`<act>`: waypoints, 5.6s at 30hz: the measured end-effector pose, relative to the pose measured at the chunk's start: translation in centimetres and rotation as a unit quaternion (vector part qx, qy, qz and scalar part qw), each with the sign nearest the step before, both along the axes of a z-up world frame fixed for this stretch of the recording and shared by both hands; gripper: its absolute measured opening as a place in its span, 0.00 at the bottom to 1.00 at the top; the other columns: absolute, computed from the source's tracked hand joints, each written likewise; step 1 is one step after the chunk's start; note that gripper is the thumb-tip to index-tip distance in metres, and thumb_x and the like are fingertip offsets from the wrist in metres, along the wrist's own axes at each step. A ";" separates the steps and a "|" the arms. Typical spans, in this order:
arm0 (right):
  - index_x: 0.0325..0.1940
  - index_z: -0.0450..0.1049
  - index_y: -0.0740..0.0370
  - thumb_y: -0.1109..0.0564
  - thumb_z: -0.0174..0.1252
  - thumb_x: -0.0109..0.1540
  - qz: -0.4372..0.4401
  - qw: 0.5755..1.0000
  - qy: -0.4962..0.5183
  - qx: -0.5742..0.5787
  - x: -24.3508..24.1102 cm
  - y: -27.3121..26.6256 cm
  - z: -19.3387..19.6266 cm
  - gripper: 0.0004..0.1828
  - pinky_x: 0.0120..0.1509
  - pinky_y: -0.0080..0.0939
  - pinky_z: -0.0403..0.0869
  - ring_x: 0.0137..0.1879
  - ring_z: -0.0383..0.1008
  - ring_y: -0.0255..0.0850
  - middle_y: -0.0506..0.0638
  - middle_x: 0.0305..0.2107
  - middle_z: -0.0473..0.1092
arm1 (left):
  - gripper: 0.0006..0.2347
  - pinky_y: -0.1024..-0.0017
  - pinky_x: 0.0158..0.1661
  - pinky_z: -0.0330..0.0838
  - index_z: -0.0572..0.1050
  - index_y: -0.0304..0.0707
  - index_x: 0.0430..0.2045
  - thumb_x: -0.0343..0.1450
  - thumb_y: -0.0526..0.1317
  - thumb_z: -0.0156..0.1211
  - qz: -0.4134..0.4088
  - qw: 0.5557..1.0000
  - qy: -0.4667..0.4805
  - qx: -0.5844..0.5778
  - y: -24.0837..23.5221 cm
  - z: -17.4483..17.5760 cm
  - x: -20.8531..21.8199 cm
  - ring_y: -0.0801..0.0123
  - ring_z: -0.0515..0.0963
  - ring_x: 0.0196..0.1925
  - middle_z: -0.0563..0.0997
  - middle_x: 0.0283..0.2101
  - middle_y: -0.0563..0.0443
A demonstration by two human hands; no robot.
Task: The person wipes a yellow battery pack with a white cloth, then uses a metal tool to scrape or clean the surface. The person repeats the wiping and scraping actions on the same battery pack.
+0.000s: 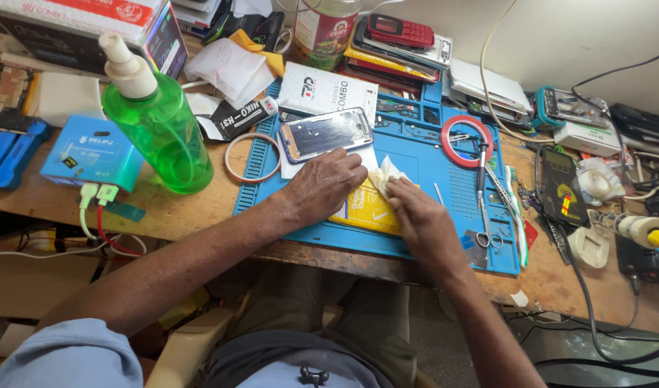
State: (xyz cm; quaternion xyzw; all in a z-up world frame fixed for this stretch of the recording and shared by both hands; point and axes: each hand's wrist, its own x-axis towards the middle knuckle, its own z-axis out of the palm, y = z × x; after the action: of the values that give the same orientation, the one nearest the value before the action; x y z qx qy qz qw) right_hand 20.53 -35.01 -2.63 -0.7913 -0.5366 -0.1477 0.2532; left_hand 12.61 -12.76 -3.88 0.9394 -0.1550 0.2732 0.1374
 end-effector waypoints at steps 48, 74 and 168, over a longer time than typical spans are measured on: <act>0.35 0.84 0.57 0.56 0.70 0.57 -0.007 0.998 -0.025 -0.054 0.8 -0.4 1.9 0.05 0.47 0.46 0.69 0.41 0.76 0.45 0.48 0.34 0.78 | 0.02 0.59 0.39 0.75 0.74 0.31 0.27 0.65 0.28 0.57 -0.078 0.990 0.008 -0.115 -0.7 0.3 -0.8 0.51 0.78 0.40 0.74 0.33 0.44; 0.33 0.84 0.57 0.55 0.72 0.55 -0.052 0.996 -0.004 -0.073 1.1 -0.8 3.7 0.06 0.47 0.47 0.70 0.41 0.76 0.46 0.49 0.34 0.78 | 0.03 0.58 0.42 0.75 0.75 0.33 0.28 0.71 0.34 0.59 -0.055 0.991 0.039 -0.117 0.7 0.0 -0.8 0.52 0.78 0.41 0.75 0.34 0.44; 0.36 0.81 0.60 0.56 0.69 0.58 -0.018 0.995 -0.014 -0.099 2.2 0.2 1.8 0.07 0.46 0.47 0.71 0.39 0.74 0.45 0.50 0.33 0.75 | 0.01 0.60 0.42 0.76 0.73 0.32 0.25 0.65 0.30 0.58 -0.076 0.993 0.074 -0.047 -0.6 -0.5 1.9 0.55 0.78 0.41 0.75 0.34 0.45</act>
State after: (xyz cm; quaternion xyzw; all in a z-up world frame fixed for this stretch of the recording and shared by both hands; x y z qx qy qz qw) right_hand 22.69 -34.79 -0.81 -0.8197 -0.5379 -0.1094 0.1634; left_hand 14.55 -13.41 -4.42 0.9351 -0.2021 0.1986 0.2128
